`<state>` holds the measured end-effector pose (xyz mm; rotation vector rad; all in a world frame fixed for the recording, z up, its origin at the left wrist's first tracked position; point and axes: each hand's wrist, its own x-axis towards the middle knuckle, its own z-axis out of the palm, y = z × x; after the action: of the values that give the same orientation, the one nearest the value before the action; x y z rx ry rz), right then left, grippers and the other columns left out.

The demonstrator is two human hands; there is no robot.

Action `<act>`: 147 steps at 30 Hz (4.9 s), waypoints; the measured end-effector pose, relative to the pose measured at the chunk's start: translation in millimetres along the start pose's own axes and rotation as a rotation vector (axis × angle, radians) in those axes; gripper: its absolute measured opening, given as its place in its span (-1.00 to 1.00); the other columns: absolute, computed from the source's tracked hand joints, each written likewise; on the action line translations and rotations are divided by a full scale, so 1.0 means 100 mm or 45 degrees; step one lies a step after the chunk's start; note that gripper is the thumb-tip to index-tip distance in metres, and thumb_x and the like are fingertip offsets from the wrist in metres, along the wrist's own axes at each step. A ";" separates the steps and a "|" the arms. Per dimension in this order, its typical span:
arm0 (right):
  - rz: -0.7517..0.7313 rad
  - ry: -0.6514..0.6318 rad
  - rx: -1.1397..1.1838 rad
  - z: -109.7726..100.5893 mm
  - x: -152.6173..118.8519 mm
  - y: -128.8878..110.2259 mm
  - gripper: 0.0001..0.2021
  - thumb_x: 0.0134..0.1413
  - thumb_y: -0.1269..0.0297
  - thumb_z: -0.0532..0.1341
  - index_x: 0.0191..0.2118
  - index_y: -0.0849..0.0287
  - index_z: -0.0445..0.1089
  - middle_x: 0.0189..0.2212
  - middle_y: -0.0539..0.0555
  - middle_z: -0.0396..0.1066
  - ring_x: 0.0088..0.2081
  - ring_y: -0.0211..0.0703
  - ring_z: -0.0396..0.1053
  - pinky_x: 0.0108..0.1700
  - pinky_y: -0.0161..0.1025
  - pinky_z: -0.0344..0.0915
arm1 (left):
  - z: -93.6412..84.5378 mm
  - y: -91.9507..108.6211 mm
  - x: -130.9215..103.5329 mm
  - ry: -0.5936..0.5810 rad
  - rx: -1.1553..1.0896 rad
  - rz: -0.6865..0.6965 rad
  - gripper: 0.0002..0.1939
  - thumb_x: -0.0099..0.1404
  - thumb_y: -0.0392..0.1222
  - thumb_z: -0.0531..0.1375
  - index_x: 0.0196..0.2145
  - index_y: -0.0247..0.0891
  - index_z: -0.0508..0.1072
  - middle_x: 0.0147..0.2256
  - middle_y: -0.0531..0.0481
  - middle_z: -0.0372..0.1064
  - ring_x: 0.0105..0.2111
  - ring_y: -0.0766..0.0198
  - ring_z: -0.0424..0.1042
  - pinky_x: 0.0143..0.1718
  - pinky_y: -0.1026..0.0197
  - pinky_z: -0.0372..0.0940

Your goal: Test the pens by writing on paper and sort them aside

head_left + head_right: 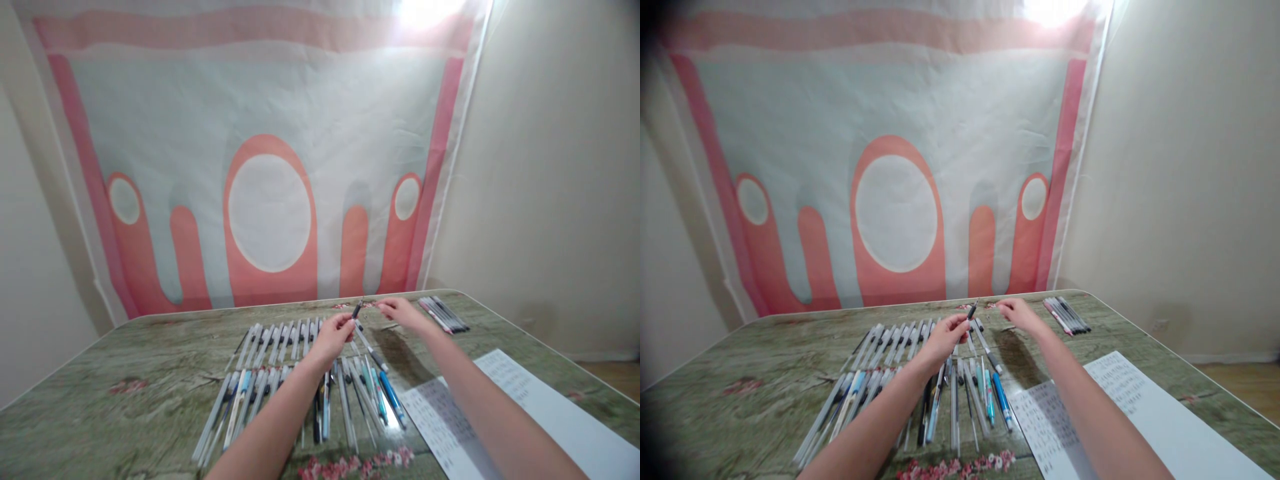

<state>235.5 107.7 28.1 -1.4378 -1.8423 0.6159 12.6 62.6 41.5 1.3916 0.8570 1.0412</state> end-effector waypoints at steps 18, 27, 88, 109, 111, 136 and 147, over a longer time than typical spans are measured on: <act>-0.078 0.055 0.684 -0.03 -0.16 -0.79 -0.68 -0.08 0.08 0.15 -0.30 0.24 0.35 -0.40 0.06 0.39 -0.37 -0.25 0.34 -0.44 -0.36 0.28 | 0.03 -0.01 -0.01 -0.031 0.036 -0.011 -0.68 0.03 -0.10 0.16 -0.27 -0.32 0.41 -0.48 0.04 0.28 -0.55 0.44 0.18 -0.46 0.34 0.13; -0.055 -0.061 0.608 -0.01 -0.16 -0.78 -0.69 -0.11 0.08 0.16 -0.35 0.26 0.36 -0.44 0.04 0.37 -0.43 -0.30 0.30 -0.43 -0.36 0.26 | 0.03 0.02 -0.03 0.005 0.024 0.003 -0.71 0.03 -0.13 0.16 -0.29 -0.33 0.42 -0.51 0.04 0.26 -0.55 0.43 0.18 -0.46 0.35 0.14; 0.004 -0.299 0.644 0.06 -0.30 -1.03 -0.67 -0.01 0.11 0.11 -0.16 0.17 0.38 -0.27 0.09 0.42 -0.21 -0.12 0.34 -0.25 -0.17 0.32 | -0.01 -0.03 0.02 0.116 -0.103 0.031 -0.64 0.02 -0.07 0.18 -0.24 -0.32 0.41 -0.51 0.05 0.25 -0.56 0.46 0.21 -0.48 0.36 0.22; -0.556 0.054 -0.534 0.05 -0.32 -1.05 -0.68 0.06 0.41 0.00 -0.06 0.08 0.28 -0.17 0.05 0.39 -0.16 -0.19 0.32 -0.15 -0.31 0.17 | 0.15 0.11 0.01 0.060 -0.368 -0.117 -0.65 -0.07 -0.03 0.25 -0.39 -0.36 0.37 -0.54 0.07 0.25 -0.58 0.47 0.22 -0.47 0.34 0.23; -0.564 0.008 -0.629 0.04 -0.32 -1.04 -0.72 0.05 0.42 0.01 -0.12 0.11 0.33 -0.19 0.07 0.40 -0.16 -0.19 0.32 -0.15 -0.31 0.16 | 0.18 0.14 -0.01 0.060 -0.308 -0.120 -0.63 -0.03 0.02 0.21 -0.40 -0.36 0.35 -0.53 0.04 0.28 -0.57 0.43 0.26 -0.44 0.30 0.25; -0.011 0.170 0.114 -0.69 -0.69 -0.29 -0.75 -0.06 0.16 0.09 -0.35 0.24 0.37 -0.57 -0.02 0.35 -0.58 -0.32 0.26 -0.52 -0.37 0.18 | 1.16 -0.05 -1.23 -0.902 1.392 0.578 -0.46 0.21 0.08 -0.10 0.02 -0.33 0.19 0.12 -0.18 -0.01 0.11 0.10 -0.05 0.13 0.09 -0.18; 0.573 0.499 0.350 -1.29 -1.89 0.68 -0.82 -0.21 0.21 0.15 -0.60 0.18 0.17 -0.73 -0.09 0.22 -0.69 -0.38 0.12 -0.61 -0.39 0.06 | 1.16 0.01 -1.17 -0.862 1.508 0.518 -0.31 0.16 0.20 -0.16 0.03 -0.41 0.17 0.13 -0.24 -0.06 0.14 0.05 -0.13 0.15 0.02 -0.36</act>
<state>401.8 -63.0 15.1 -1.6526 -1.0942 0.7104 81.3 -86.5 33.0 2.7814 0.6665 0.1711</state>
